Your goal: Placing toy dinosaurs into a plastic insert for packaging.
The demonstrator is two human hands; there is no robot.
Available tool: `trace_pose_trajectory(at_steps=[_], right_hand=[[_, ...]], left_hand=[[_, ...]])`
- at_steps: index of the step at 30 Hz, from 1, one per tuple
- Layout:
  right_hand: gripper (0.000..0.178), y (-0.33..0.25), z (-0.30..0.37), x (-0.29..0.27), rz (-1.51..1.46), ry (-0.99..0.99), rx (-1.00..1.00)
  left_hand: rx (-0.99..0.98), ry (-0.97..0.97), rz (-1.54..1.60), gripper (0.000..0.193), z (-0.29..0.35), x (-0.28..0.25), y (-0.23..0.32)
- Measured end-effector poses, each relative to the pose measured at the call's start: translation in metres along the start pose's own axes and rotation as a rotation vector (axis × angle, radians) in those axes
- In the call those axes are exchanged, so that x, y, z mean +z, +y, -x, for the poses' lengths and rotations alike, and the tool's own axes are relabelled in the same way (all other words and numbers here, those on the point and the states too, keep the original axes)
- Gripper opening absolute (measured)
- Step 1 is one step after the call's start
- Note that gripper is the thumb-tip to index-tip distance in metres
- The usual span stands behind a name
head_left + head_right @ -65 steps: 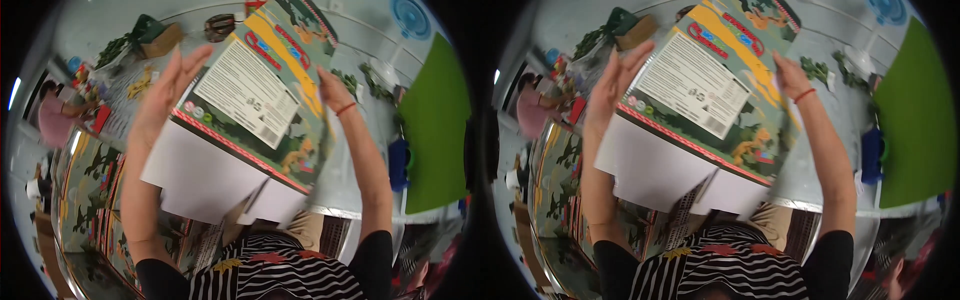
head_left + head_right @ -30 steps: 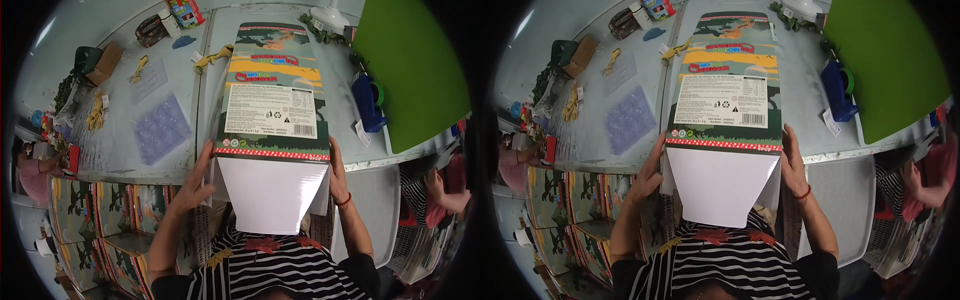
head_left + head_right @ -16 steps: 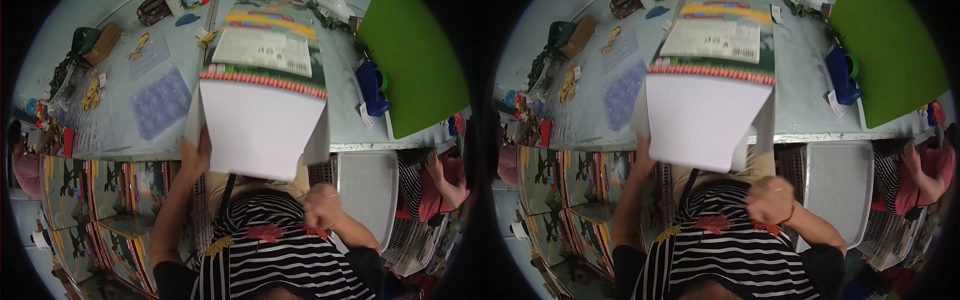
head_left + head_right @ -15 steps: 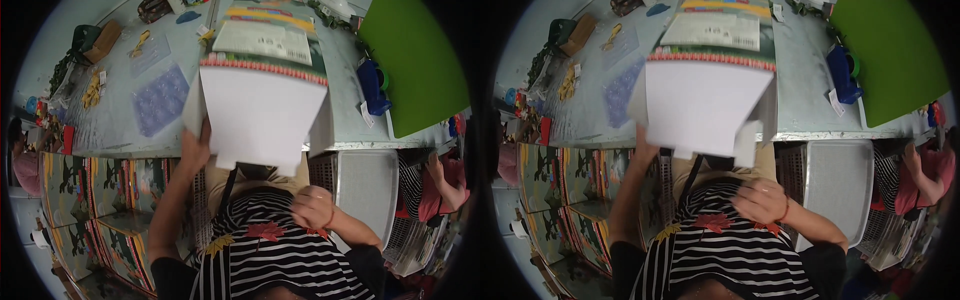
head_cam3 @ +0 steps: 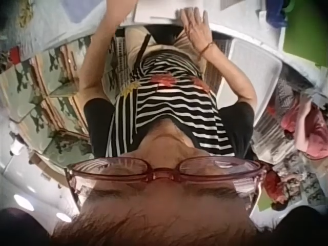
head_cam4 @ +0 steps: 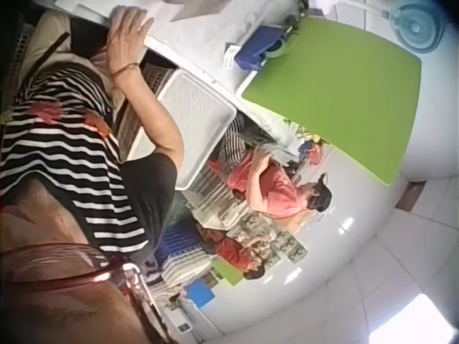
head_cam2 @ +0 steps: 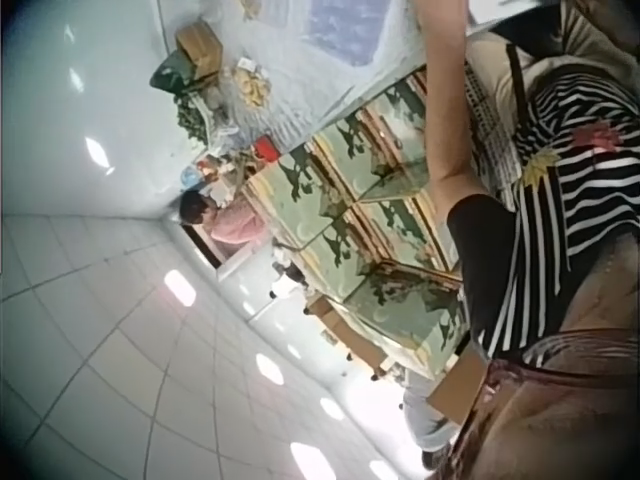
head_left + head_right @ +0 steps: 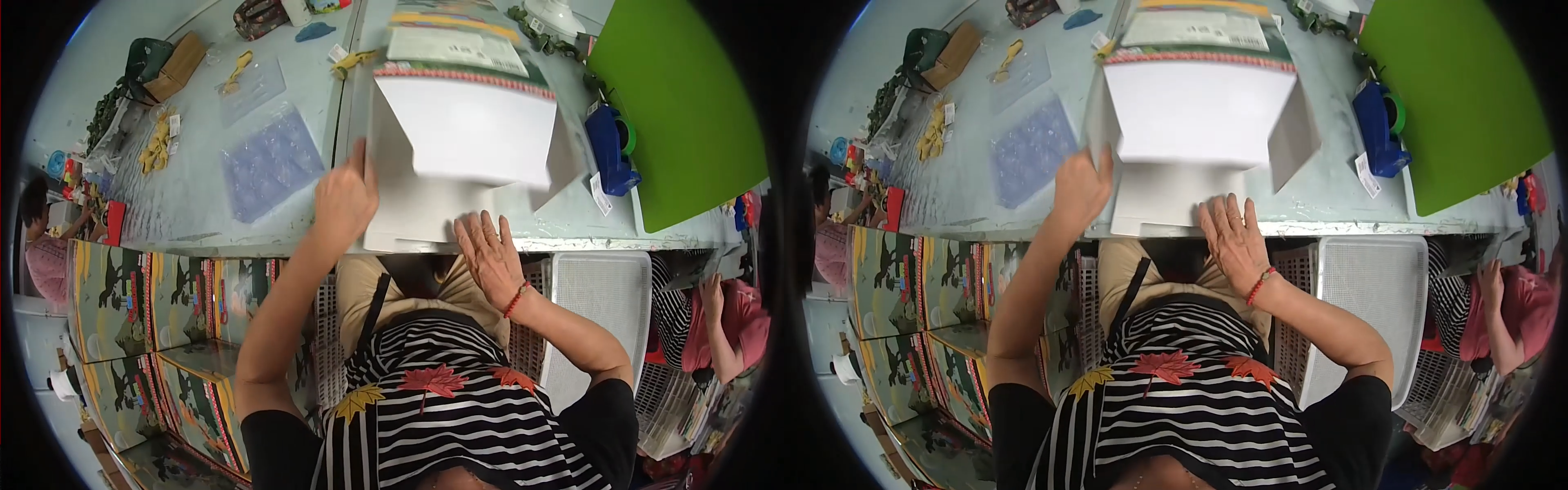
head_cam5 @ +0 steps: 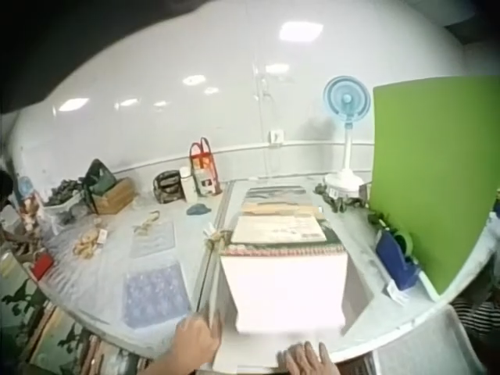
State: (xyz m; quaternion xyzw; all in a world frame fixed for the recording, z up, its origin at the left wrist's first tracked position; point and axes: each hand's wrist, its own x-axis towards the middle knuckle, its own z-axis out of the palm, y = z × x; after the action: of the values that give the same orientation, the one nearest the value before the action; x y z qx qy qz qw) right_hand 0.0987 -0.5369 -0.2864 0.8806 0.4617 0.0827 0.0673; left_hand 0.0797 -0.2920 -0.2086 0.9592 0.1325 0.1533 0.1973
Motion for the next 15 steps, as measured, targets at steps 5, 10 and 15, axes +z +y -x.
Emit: trace_pose_trajectory(at_steps=[5, 10, 15], right_hand=[[0.046, 0.023, -0.004, 0.032, -0.087, 0.021, -0.094], [0.034, 0.059, -0.018, -0.04, -0.172, 0.173, -0.15], [0.01, 0.103, -0.034, -0.171, -0.273, 0.139, -0.336]], left_hand=[[0.082, -0.031, 0.037, 0.044, 0.003, 0.018, -0.013], [0.061, 0.03, 0.161, 0.055, -0.015, -0.026, -0.013], [0.164, 0.07, 0.154, 0.046, -0.028, -0.096, 0.025]])
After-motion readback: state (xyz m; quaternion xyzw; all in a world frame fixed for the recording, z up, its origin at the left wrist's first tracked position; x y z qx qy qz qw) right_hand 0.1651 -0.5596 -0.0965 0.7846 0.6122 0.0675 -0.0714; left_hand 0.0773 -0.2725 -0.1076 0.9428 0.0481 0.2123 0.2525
